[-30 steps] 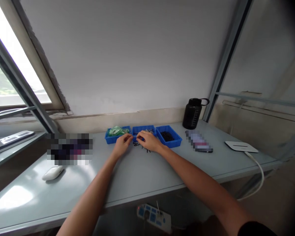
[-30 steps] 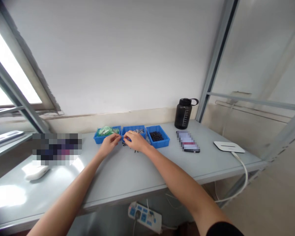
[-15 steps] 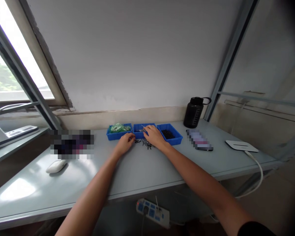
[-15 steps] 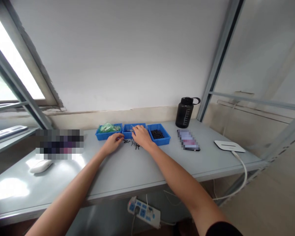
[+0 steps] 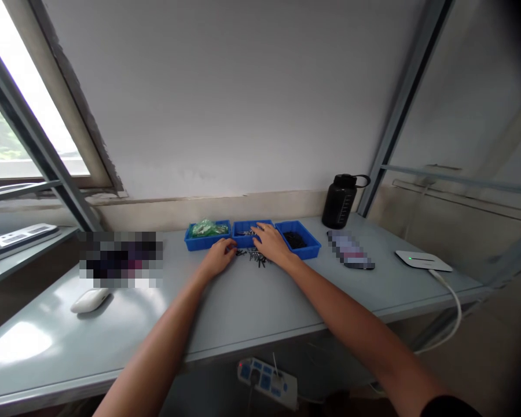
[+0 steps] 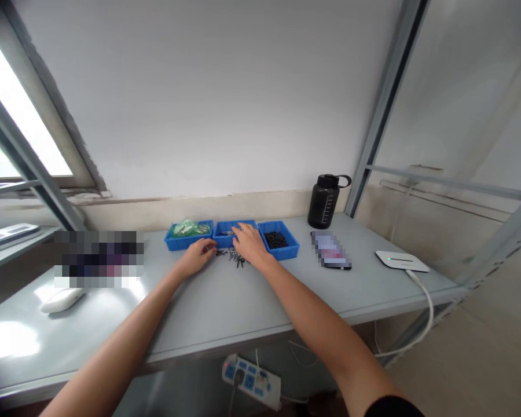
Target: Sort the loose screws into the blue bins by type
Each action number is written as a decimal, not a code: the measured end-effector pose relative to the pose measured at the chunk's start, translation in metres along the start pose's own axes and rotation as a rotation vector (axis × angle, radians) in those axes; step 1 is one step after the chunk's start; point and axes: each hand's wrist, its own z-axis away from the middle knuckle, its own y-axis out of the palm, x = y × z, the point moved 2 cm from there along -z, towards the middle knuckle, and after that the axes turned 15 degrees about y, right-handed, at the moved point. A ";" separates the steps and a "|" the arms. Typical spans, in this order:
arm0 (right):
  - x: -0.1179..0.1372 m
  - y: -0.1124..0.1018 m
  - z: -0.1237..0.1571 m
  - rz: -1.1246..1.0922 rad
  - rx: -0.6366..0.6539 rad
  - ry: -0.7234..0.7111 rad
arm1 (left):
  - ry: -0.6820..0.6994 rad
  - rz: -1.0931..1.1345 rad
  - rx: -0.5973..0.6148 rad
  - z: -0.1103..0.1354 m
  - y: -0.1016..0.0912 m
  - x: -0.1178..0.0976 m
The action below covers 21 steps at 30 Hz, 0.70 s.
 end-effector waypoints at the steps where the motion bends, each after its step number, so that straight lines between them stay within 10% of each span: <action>1: 0.001 -0.002 0.000 -0.008 -0.005 -0.002 | 0.004 -0.001 0.004 0.000 0.000 0.000; 21: 0.003 0.005 0.007 0.072 0.265 -0.196 | 0.063 0.042 -0.001 -0.004 0.005 -0.009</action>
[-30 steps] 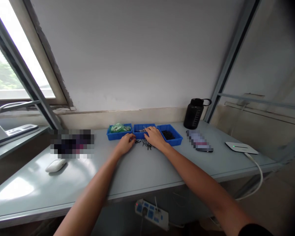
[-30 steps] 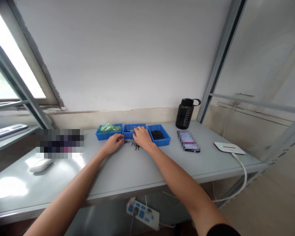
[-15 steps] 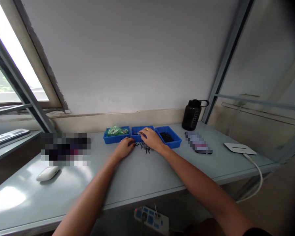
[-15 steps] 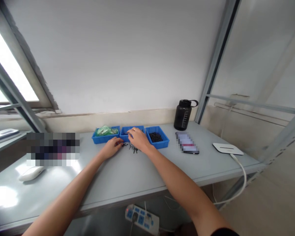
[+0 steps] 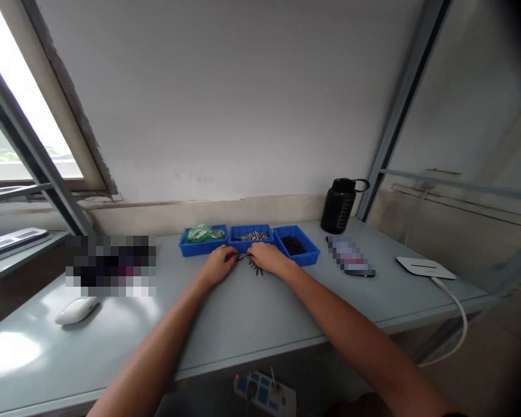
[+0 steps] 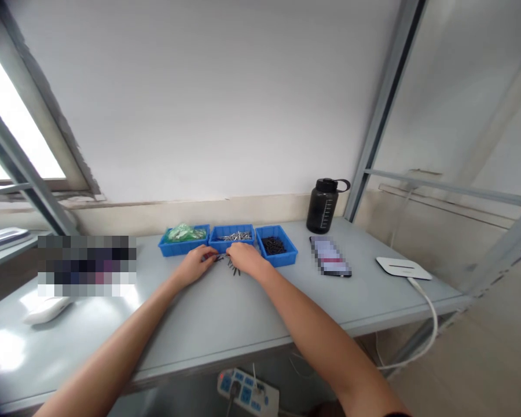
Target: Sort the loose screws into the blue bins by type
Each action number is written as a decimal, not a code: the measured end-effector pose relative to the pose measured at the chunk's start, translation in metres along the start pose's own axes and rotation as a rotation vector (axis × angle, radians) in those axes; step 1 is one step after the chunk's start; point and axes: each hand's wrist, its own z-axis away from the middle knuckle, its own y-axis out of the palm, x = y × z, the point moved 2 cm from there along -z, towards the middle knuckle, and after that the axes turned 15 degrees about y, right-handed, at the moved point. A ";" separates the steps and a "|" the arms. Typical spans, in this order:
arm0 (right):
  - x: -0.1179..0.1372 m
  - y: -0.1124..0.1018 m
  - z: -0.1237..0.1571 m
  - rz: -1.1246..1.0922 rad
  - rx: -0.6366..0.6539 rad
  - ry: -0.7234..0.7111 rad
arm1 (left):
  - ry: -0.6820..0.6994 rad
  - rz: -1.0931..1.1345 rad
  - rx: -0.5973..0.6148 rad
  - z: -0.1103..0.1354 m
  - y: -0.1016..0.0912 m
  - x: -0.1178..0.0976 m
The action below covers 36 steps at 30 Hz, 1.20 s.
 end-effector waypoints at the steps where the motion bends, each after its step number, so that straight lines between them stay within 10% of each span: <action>1: 0.002 -0.002 0.000 -0.015 -0.013 -0.006 | 0.002 0.006 -0.009 0.000 0.000 -0.002; 17: 0.014 -0.017 -0.002 -0.301 -0.216 -0.007 | -0.023 0.062 -0.104 -0.003 -0.012 -0.006; 36: 0.011 -0.015 0.000 -0.149 -0.133 0.050 | 0.002 0.050 -0.160 -0.004 -0.014 0.001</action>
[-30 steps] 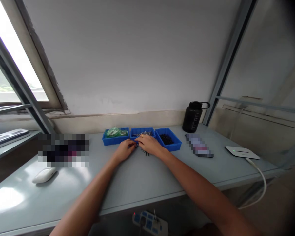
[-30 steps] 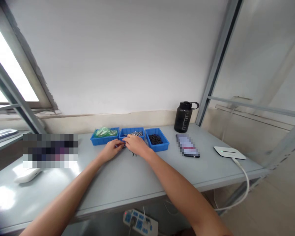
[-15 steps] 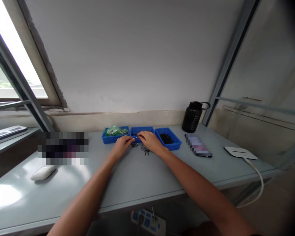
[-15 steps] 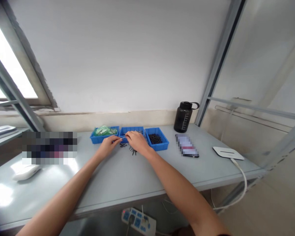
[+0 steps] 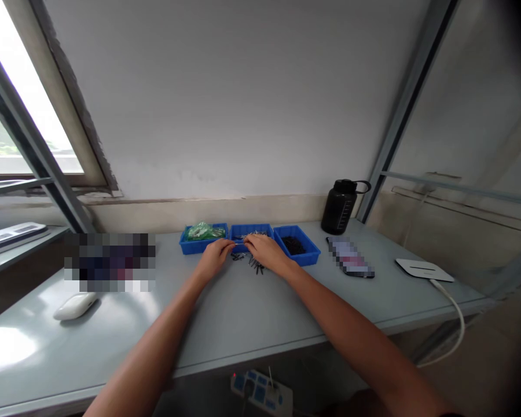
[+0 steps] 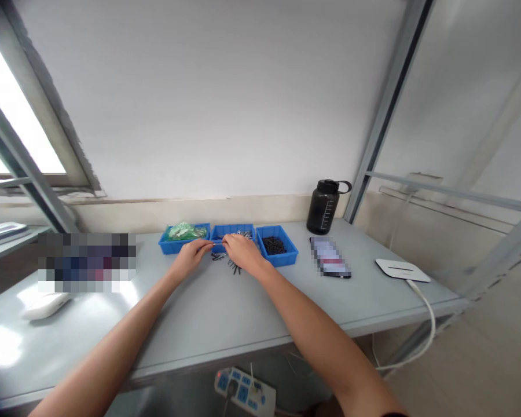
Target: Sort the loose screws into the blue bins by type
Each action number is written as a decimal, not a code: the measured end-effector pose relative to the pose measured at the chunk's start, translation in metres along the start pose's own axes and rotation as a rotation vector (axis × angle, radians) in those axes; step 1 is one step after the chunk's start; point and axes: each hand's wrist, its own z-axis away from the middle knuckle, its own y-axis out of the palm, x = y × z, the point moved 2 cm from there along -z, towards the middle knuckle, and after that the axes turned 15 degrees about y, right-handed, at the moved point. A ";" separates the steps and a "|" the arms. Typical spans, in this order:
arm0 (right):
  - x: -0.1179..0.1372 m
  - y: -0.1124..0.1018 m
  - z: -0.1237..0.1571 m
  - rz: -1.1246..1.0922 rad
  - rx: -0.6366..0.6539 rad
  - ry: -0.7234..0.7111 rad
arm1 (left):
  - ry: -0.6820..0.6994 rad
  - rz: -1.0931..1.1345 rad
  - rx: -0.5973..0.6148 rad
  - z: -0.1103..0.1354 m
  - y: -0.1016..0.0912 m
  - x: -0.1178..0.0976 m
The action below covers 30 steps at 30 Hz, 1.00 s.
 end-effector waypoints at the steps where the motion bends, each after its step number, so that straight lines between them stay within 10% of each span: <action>1: 0.000 0.000 0.000 0.010 0.005 0.002 | 0.005 -0.003 -0.003 0.000 0.000 -0.001; 30: 0.008 -0.006 0.001 -0.143 -0.036 -0.070 | 0.058 0.035 0.104 0.002 0.006 -0.003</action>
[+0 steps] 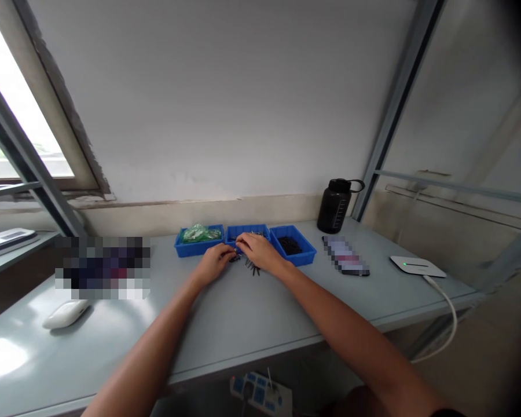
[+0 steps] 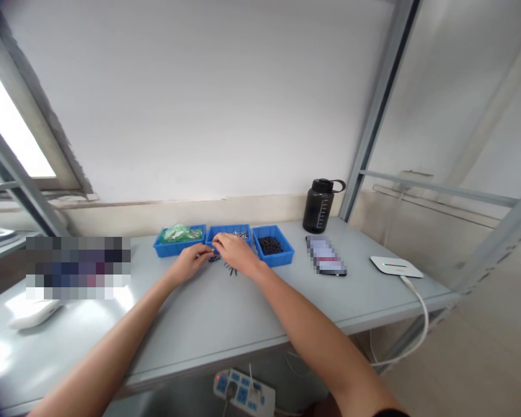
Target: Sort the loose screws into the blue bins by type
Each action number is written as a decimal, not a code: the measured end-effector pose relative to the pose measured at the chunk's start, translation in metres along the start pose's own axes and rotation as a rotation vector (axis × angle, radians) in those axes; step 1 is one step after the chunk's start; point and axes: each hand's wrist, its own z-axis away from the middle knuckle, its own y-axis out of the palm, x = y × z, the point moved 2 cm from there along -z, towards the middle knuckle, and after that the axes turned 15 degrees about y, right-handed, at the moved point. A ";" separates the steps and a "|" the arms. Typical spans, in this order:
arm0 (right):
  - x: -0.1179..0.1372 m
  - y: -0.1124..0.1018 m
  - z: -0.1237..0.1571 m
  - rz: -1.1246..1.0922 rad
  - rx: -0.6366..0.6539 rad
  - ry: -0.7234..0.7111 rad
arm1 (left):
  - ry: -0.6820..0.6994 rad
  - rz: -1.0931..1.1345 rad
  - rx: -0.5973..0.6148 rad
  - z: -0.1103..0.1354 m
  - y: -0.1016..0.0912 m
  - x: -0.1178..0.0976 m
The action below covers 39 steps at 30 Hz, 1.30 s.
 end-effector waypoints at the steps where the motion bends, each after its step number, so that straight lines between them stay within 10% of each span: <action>1: -0.002 -0.001 -0.001 0.003 -0.001 0.015 | -0.004 -0.007 -0.023 0.000 -0.002 0.000; 8: -0.011 0.004 -0.001 0.090 0.106 0.086 | -0.011 -0.044 -0.143 -0.002 -0.012 -0.004; 28: 0.001 0.006 0.000 -0.153 0.011 0.039 | 0.007 0.092 0.104 0.002 0.001 -0.005; 39: -0.016 0.005 -0.005 -0.105 0.056 0.120 | -0.076 -0.010 -0.175 -0.003 -0.014 -0.006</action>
